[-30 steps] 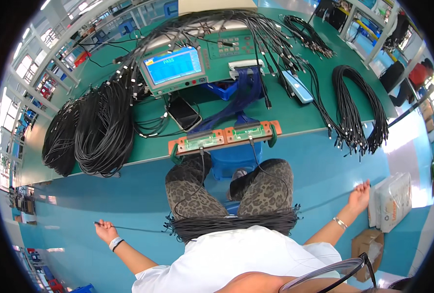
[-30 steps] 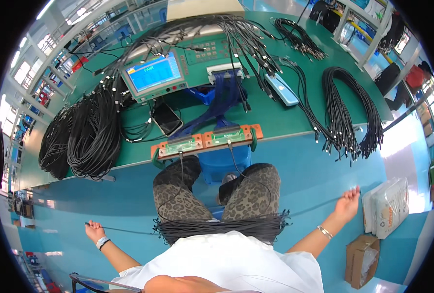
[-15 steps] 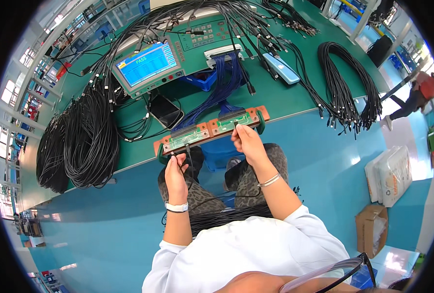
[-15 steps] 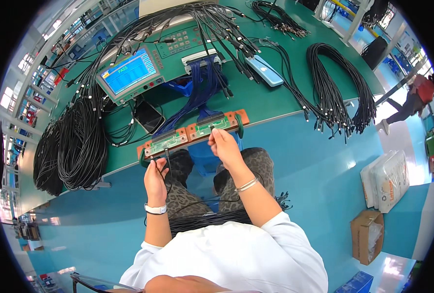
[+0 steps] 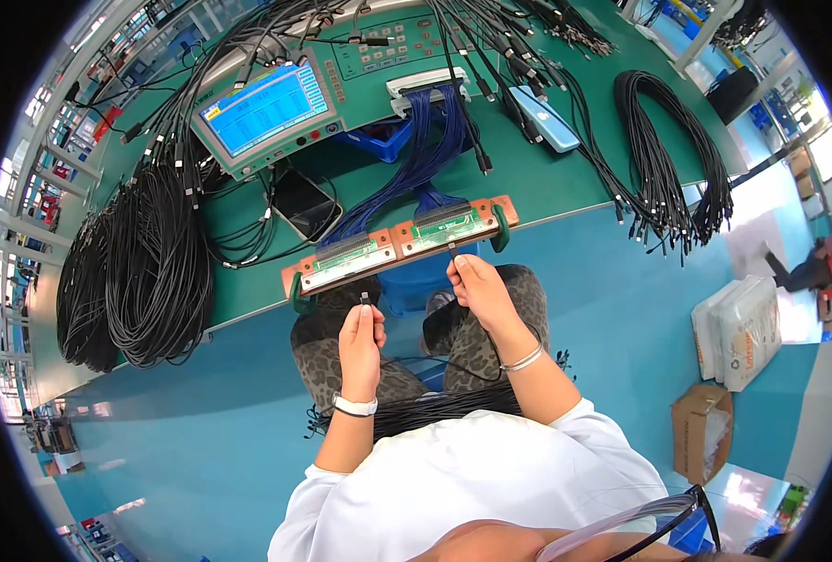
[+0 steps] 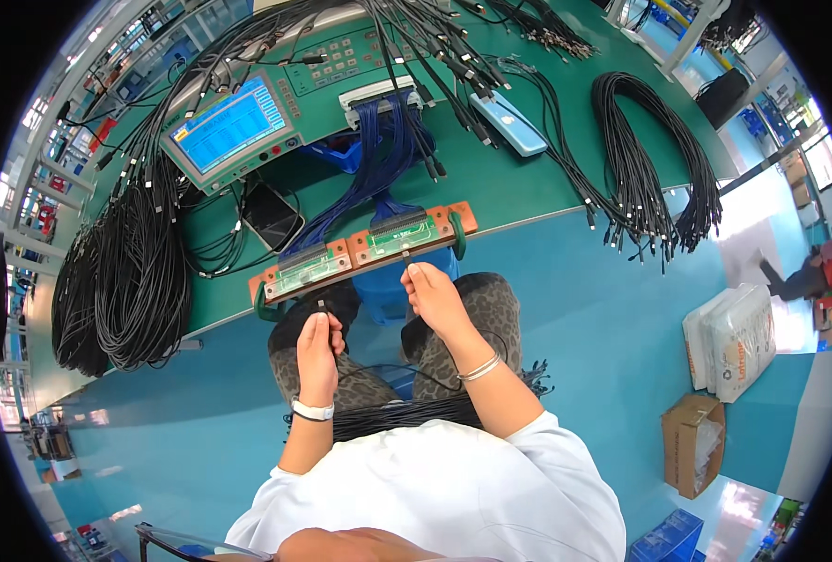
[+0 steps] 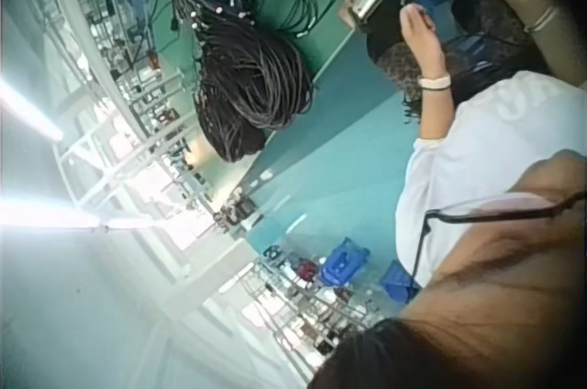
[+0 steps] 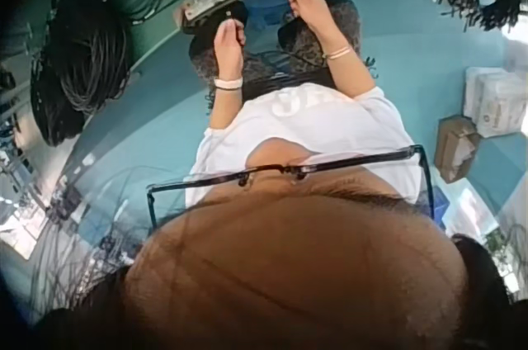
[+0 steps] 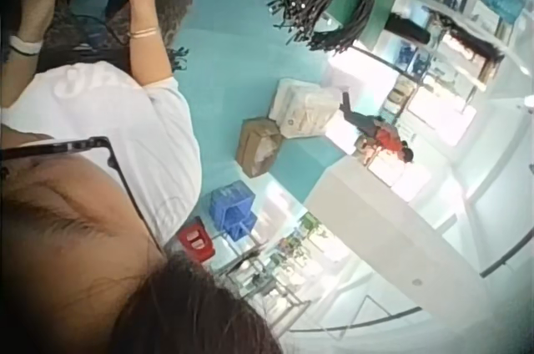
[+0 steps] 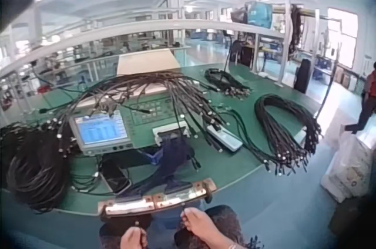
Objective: Testing the connectivity and quality of electrical wire harnesses using a specialized testing console.
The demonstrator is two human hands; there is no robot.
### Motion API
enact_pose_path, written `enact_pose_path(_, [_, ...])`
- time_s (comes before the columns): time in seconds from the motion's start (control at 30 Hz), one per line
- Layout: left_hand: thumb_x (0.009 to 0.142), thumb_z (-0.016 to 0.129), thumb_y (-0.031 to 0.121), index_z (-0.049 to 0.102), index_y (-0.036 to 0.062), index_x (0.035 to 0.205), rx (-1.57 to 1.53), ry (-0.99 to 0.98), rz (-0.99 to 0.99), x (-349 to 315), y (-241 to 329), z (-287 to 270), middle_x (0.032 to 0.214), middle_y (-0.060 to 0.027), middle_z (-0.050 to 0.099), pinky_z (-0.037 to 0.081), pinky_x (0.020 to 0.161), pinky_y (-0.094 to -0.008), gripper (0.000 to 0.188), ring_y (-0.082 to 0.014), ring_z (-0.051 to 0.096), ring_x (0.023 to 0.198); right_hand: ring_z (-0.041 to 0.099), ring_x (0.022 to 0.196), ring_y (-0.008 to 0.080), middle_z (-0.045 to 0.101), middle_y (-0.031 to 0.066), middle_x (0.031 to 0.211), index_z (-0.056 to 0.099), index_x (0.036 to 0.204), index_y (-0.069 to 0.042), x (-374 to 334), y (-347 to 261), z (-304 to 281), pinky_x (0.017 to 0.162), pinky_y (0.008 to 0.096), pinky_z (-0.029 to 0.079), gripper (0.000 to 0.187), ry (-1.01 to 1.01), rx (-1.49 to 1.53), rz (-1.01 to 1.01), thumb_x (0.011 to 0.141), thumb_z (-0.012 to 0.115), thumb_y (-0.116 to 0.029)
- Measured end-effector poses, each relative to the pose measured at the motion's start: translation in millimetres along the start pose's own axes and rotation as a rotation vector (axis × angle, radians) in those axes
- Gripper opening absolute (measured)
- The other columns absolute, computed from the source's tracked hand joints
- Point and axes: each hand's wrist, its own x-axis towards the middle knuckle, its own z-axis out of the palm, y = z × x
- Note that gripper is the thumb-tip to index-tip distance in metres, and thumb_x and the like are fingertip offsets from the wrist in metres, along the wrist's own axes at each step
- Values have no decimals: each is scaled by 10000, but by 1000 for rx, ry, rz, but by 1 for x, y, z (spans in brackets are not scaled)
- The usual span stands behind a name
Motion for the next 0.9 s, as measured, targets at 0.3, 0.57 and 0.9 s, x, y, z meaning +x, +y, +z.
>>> enact_pose_path(0.3, [897,476,271,510,51,676,89,115,71,14,6,-6,588,2,462,321,455,-196,314,-69,405,498,371,533,42,423,-25,658,496,784,-48,1,0,0,464,185,332,249,4,42,-4,921,400,-233])
enact_pose_path(0.57, [888,485,260,497,52,654,15,121,55,18,6,-5,582,-10,471,329,432,-210,313,-82,434,492,358,512,38,416,-27,654,488,770,-53,0,-4,7,444,182,314,251,42,100,19,921,399,-232])
enact_pose_path(0.9, [894,469,252,489,52,650,35,122,77,15,8,0,579,-10,463,329,439,-210,317,-86,418,485,337,474,39,422,1,689,490,791,-36,0,-12,14,413,181,269,231,106,108,69,921,404,-207])
